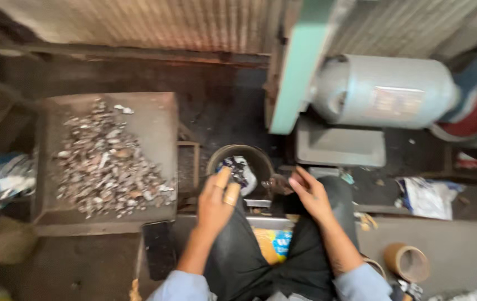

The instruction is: The person sits on the floor at a bench grinder, picks small metal pieces one at a time from a tray, and holds each piece against the spinning grinding wheel, producing sparks, then places the ground piece back on the tray. They repeat this cycle continuously, occasionally reaching into the tray to select the next piece.

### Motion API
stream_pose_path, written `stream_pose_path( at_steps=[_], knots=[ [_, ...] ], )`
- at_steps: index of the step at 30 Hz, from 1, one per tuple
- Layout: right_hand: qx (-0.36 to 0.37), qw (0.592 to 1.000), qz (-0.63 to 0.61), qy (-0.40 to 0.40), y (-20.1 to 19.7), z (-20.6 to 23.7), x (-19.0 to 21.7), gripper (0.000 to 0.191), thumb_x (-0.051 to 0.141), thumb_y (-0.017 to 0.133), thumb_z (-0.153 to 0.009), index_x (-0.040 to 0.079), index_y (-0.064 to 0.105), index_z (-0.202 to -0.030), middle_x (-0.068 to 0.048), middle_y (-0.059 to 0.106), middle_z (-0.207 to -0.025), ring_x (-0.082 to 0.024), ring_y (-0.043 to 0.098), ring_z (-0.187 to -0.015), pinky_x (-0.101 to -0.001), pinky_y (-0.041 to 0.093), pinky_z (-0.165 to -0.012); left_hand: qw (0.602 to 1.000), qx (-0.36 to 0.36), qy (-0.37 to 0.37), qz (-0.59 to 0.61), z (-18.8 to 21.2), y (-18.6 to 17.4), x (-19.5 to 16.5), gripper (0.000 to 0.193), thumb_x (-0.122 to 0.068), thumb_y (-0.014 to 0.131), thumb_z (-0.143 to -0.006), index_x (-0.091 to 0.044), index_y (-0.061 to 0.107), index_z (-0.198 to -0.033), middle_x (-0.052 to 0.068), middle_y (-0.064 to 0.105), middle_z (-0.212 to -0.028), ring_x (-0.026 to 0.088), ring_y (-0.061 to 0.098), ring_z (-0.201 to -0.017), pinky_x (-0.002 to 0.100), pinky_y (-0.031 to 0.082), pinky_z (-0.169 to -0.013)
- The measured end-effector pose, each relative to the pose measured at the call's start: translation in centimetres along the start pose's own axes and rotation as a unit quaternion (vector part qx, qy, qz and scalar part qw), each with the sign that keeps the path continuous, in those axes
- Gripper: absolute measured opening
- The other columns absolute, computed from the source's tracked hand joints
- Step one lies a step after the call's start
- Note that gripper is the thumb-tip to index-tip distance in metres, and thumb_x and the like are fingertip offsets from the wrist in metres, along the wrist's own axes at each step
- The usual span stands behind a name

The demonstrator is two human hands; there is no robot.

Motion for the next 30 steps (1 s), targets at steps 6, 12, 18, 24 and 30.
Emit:
stream_pose_path(
  at_steps=[6, 12, 18, 24, 30],
  knots=[
    [0.134, 0.985, 0.107, 0.021, 3.1, 0.7, -2.4, 0.048, 0.008, 0.069, -0.097, -0.003, 0.064, -0.142, -0.023, 0.07, -0.107, -0.024, 0.062, -0.092, -0.0351, 0.052, -0.082, 0.927, 0.136, -0.056, -0.345, -2.3, -7.2, 14.5, 0.033, -0.016, 0.067, -0.086, -0.004, 0.069, -0.117, 0.016, 0.07, -0.103, 0.039, 0.063, -0.1, 0.05, 0.052, -0.083],
    [0.241, 0.939, 0.204, -0.139, 8.6, 2.2, 3.0, 0.048, 0.008, 0.072, -0.088, 0.0, 0.061, -0.135, -0.014, 0.075, -0.112, -0.02, 0.071, -0.101, -0.0324, 0.055, -0.088, 0.95, 0.159, -0.057, -0.264, -2.2, -7.3, 16.7, 0.044, -0.002, 0.067, -0.08, -0.004, 0.065, -0.124, 0.017, 0.071, -0.111, 0.037, 0.063, -0.108, 0.047, 0.051, -0.097],
    [0.189, 0.953, -0.17, 0.166, 10.1, 3.3, 1.0, 0.036, 0.018, 0.063, -0.1, -0.001, 0.067, -0.13, -0.008, 0.076, -0.108, -0.014, 0.066, -0.085, -0.0283, 0.055, -0.074, 0.923, 0.018, -0.209, 0.323, 0.2, 0.4, 8.0, 0.047, -0.002, 0.066, -0.097, -0.001, 0.055, -0.143, 0.012, 0.073, -0.122, 0.018, 0.067, -0.112, 0.032, 0.052, -0.101],
    [0.13, 0.866, -0.451, 0.173, 5.0, 3.9, 0.1, 0.019, 0.014, 0.063, -0.108, -0.004, 0.067, -0.113, -0.01, 0.071, -0.095, -0.016, 0.069, -0.082, -0.0307, 0.058, -0.075, 0.88, 0.131, -0.189, 0.415, 4.1, 9.2, 0.1, 0.053, 0.002, 0.064, -0.096, 0.002, 0.05, -0.147, 0.014, 0.071, -0.124, 0.018, 0.068, -0.114, 0.032, 0.053, -0.101],
    [0.109, 0.914, -0.374, 0.114, 1.3, 2.9, 1.1, 0.018, 0.011, 0.062, -0.103, -0.003, 0.068, -0.113, -0.011, 0.071, -0.096, -0.017, 0.069, -0.084, -0.0311, 0.058, -0.079, 0.821, 0.182, -0.285, 0.46, 4.6, 13.2, 0.3, 0.045, 0.003, 0.068, -0.093, 0.004, 0.059, -0.138, 0.014, 0.071, -0.121, 0.017, 0.069, -0.108, 0.031, 0.054, -0.096]
  ],
)
Point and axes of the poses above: each hand's wrist, its own z-axis away from the middle knuckle, its own y-axis out of the palm, x = y × z, the point moved 5 cm from there along -z, towards the middle knuckle
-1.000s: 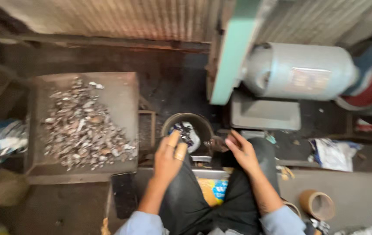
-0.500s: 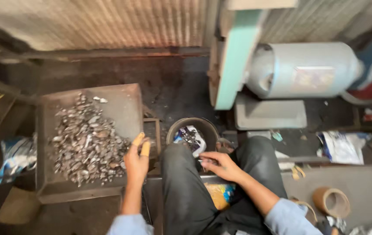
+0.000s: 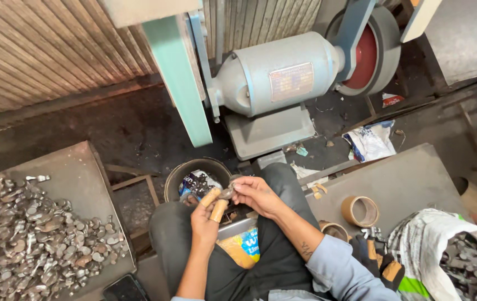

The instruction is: The person sits on the floor at a bench grinder, picks small metal pieces one at a time from a tray, and holds each piece against the spinning grinding wheel, producing sparks, then places the ground piece back on the tray. They repeat this cycle continuously, occasionally reaching into the tray to select the next piece.

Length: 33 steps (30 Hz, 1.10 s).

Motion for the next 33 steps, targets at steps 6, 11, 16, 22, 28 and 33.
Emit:
stream_pose_path(
  at_steps=[6, 11, 16, 22, 28, 33],
  knots=[
    [0.041, 0.998, 0.041, -0.032, 0.2, -0.8, 2.0, 0.021, 0.012, 0.061, -0.103, -0.004, 0.068, -0.115, -0.01, 0.071, -0.1, -0.015, 0.066, -0.085, -0.0301, 0.056, -0.079, 0.94, 0.029, 0.21, -0.269, -0.4, 0.5, -4.2, 0.028, -0.004, 0.072, -0.095, -0.001, 0.07, -0.123, 0.011, 0.073, -0.111, 0.015, 0.072, -0.1, 0.028, 0.057, -0.088],
    [0.039, 0.999, 0.014, -0.03, -0.3, -3.1, 3.0, 0.021, 0.012, 0.061, -0.105, -0.006, 0.069, -0.112, -0.01, 0.07, -0.094, -0.015, 0.065, -0.082, -0.0286, 0.054, -0.076, 0.999, 0.037, -0.007, -0.035, -4.3, 0.8, -1.2, 0.036, -0.009, 0.066, -0.097, 0.0, 0.063, -0.132, 0.01, 0.074, -0.103, 0.016, 0.071, -0.09, 0.028, 0.058, -0.08],
    [-0.035, 0.998, -0.043, -0.022, -0.7, -8.8, 3.8, 0.019, 0.015, 0.06, -0.106, -0.002, 0.069, -0.104, -0.007, 0.071, -0.089, -0.013, 0.066, -0.077, -0.0275, 0.055, -0.074, 0.991, 0.007, -0.087, 0.097, -9.9, 0.7, 1.4, 0.035, -0.015, 0.062, -0.101, 0.002, 0.066, -0.131, 0.01, 0.073, -0.093, 0.017, 0.07, -0.077, 0.031, 0.06, -0.07],
    [-0.045, 0.996, -0.076, -0.005, -0.4, -11.9, 4.9, 0.021, 0.018, 0.06, -0.106, 0.001, 0.069, -0.098, -0.007, 0.072, -0.082, -0.015, 0.067, -0.07, -0.0301, 0.057, -0.069, 0.988, -0.024, -0.115, 0.103, -13.2, 1.5, 2.0, 0.031, -0.015, 0.063, -0.1, 0.001, 0.07, -0.125, 0.008, 0.074, -0.092, 0.015, 0.069, -0.075, 0.027, 0.055, -0.067],
    [-0.075, 0.994, -0.077, 0.001, -0.4, -12.7, 4.8, 0.02, 0.018, 0.059, -0.105, 0.001, 0.067, -0.098, -0.008, 0.071, -0.081, -0.018, 0.066, -0.069, -0.0344, 0.057, -0.066, 0.985, -0.048, -0.087, 0.144, -14.2, 1.9, 3.0, 0.025, -0.016, 0.064, -0.1, 0.003, 0.07, -0.116, 0.009, 0.075, -0.093, 0.016, 0.072, -0.079, 0.028, 0.057, -0.068],
    [-0.073, 0.996, -0.057, -0.004, -0.6, -13.0, 4.8, 0.023, 0.02, 0.059, -0.107, -0.001, 0.066, -0.099, -0.01, 0.07, -0.081, -0.021, 0.066, -0.069, -0.0372, 0.056, -0.063, 0.98, -0.07, -0.065, 0.177, -14.5, 2.2, 3.4, 0.026, -0.017, 0.066, -0.099, 0.003, 0.071, -0.114, 0.009, 0.076, -0.095, 0.015, 0.072, -0.08, 0.028, 0.058, -0.068]
  ],
)
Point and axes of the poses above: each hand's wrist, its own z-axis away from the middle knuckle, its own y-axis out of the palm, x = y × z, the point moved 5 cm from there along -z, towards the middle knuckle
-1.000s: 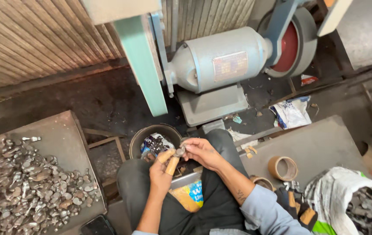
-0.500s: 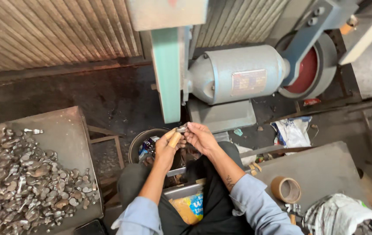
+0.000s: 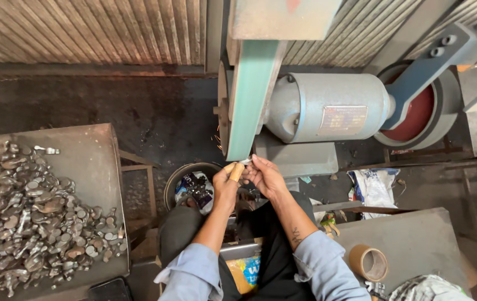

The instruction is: The person sits on the floor at a bench grinder, picks small metal pieces one at a time from a tray, and holds each piece against the spinning grinding wheel, producing sparks, then places the ground piece back on the tray. They repeat this cycle continuously, occasionally reaching into the tray to select the next piece.

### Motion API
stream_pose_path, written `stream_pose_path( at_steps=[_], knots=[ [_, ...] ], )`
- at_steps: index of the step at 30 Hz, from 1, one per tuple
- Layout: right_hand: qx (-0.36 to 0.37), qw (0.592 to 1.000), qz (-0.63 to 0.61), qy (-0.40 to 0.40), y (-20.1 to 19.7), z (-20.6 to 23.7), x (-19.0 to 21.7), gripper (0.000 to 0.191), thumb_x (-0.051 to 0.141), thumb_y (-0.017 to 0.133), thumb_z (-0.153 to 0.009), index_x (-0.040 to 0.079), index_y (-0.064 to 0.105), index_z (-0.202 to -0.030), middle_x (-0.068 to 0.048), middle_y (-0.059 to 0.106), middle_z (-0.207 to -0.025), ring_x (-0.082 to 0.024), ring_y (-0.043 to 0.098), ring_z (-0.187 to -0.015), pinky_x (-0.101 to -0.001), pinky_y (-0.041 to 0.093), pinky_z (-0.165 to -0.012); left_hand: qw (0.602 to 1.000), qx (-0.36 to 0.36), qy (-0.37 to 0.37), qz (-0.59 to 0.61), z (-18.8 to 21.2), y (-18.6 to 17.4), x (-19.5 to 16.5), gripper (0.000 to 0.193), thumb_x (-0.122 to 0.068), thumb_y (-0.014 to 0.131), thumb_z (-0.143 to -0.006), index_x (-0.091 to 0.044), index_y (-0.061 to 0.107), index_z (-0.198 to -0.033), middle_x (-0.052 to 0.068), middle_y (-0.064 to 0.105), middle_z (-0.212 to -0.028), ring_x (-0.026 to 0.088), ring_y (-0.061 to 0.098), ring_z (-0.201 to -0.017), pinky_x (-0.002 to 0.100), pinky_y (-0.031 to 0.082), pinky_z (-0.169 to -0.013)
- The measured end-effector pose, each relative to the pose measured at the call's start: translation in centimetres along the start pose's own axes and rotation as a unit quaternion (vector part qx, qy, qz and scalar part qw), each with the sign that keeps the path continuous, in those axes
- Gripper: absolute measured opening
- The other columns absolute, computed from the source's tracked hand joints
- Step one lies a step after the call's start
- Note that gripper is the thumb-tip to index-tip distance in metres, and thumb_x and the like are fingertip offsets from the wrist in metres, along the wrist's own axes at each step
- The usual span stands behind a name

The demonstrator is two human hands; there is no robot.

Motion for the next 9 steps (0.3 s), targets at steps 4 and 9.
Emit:
stream_pose_path(
  at_steps=[4, 9],
  knots=[
    [0.007, 0.999, 0.033, 0.003, 0.3, 0.6, 0.3, 0.025, 0.021, 0.057, -0.105, -0.001, 0.066, -0.1, -0.012, 0.071, -0.084, -0.023, 0.068, -0.071, -0.0381, 0.056, -0.063, 0.999, -0.011, 0.017, -0.025, 0.5, 0.5, -0.4, 0.027, -0.015, 0.065, -0.097, 0.003, 0.071, -0.116, 0.01, 0.078, -0.096, 0.014, 0.074, -0.081, 0.027, 0.056, -0.067],
    [0.097, 0.993, 0.061, -0.027, 5.1, 3.5, 0.7, 0.031, 0.024, 0.055, -0.108, -0.005, 0.066, -0.109, -0.018, 0.074, -0.093, -0.025, 0.07, -0.079, -0.0416, 0.06, -0.073, 0.948, 0.061, 0.134, -0.283, 3.4, -0.9, -5.7, 0.033, -0.022, 0.075, -0.095, -0.007, 0.073, -0.124, 0.011, 0.08, -0.101, 0.017, 0.076, -0.085, 0.029, 0.06, -0.076]
  ],
)
Point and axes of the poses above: each hand's wrist, its own z-axis away from the middle knuckle, its own y-axis out of the palm, x = y × z, the point moved 5 cm from there along -z, towards the middle knuckle
